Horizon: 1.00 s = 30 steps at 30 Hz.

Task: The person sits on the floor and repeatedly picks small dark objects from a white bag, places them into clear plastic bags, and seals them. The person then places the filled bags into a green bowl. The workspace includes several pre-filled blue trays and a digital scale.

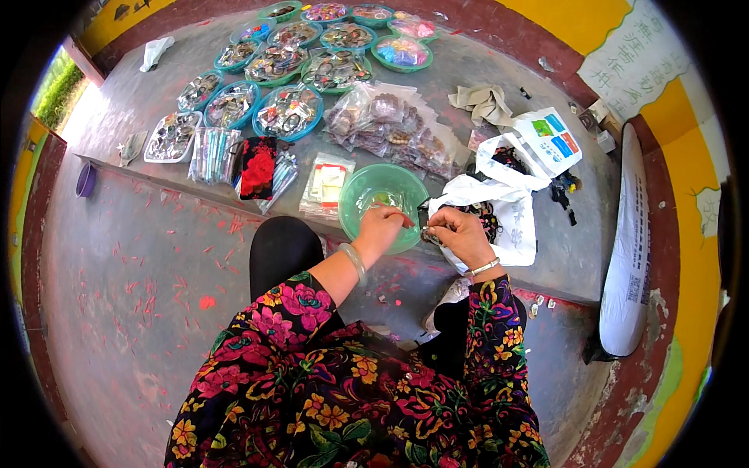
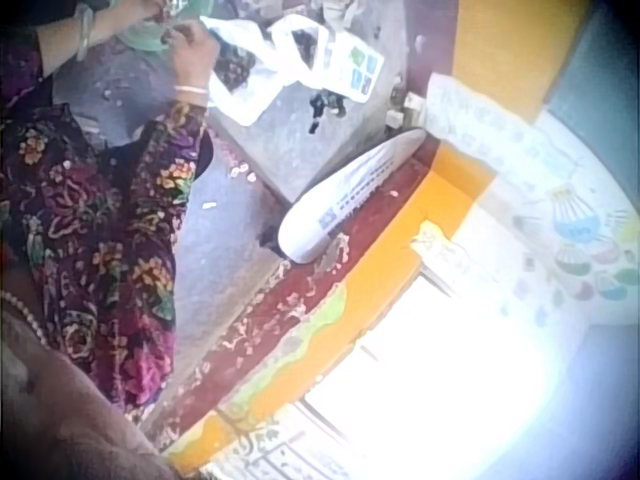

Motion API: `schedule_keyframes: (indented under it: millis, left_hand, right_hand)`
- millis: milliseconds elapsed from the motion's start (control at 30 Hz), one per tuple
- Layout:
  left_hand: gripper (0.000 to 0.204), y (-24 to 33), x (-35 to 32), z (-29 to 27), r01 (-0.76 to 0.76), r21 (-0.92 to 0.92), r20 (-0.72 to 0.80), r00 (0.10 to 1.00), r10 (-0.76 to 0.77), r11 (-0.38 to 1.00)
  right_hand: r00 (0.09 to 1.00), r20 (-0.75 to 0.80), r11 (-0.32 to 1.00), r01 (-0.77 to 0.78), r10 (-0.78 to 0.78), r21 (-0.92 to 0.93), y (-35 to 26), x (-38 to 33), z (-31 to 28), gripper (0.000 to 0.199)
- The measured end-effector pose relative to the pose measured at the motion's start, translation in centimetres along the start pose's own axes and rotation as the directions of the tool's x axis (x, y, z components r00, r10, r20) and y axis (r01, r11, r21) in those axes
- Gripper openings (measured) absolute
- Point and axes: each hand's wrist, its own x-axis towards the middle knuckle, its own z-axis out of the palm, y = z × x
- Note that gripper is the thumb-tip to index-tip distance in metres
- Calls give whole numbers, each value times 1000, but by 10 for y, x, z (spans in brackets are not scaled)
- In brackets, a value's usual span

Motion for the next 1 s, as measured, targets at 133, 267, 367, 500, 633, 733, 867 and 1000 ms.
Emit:
schedule_keyframes:
  millis: [133, 267, 367, 500, 633, 733, 867, 1000]
  left_hand:
    - [21, -23, 7, -2, -6, -134, -103, 995, -8, 991]
    - [20, 3, -2, 5, 2, -91, -10, 1000, -3, 996]
    - [18, 8, -5, 8, -2, 16, 55, 998, 1, 1000]
    - [19, 9, -10, 12, -89, 168, 117, 991, 69, 982]
    - [20, 1, -8, 14, -117, 197, 174, 981, 83, 973]
    - [16, 2, -8, 14, -55, 82, 159, 986, 42, 995]
    - [14, 9, -8, 10, 12, -62, 178, 984, 0, 998]
    - [14, 7, -8, 9, -16, -44, 157, 987, 22, 999]
  right_hand:
    - [1000, 9, 999, 26, -26, 46, -3, 0, 2, 8]
    - [985, -136, 988, 89, -106, -127, 17, 4, 3, 13]
    - [981, -160, 976, 79, -113, -205, 19, 5, -1, 17]
    - [987, -142, 977, 49, -79, -205, 18, 5, 2, 19]
    - [994, -80, 977, 52, -70, -209, 20, 6, 4, 17]
    - [991, -110, 982, 60, -81, -176, 16, 6, 5, 15]
    - [993, -69, 989, 87, -96, -119, 17, 5, 5, 10]
    - [991, -44, 988, 121, -126, -101, 16, 4, 8, 10]
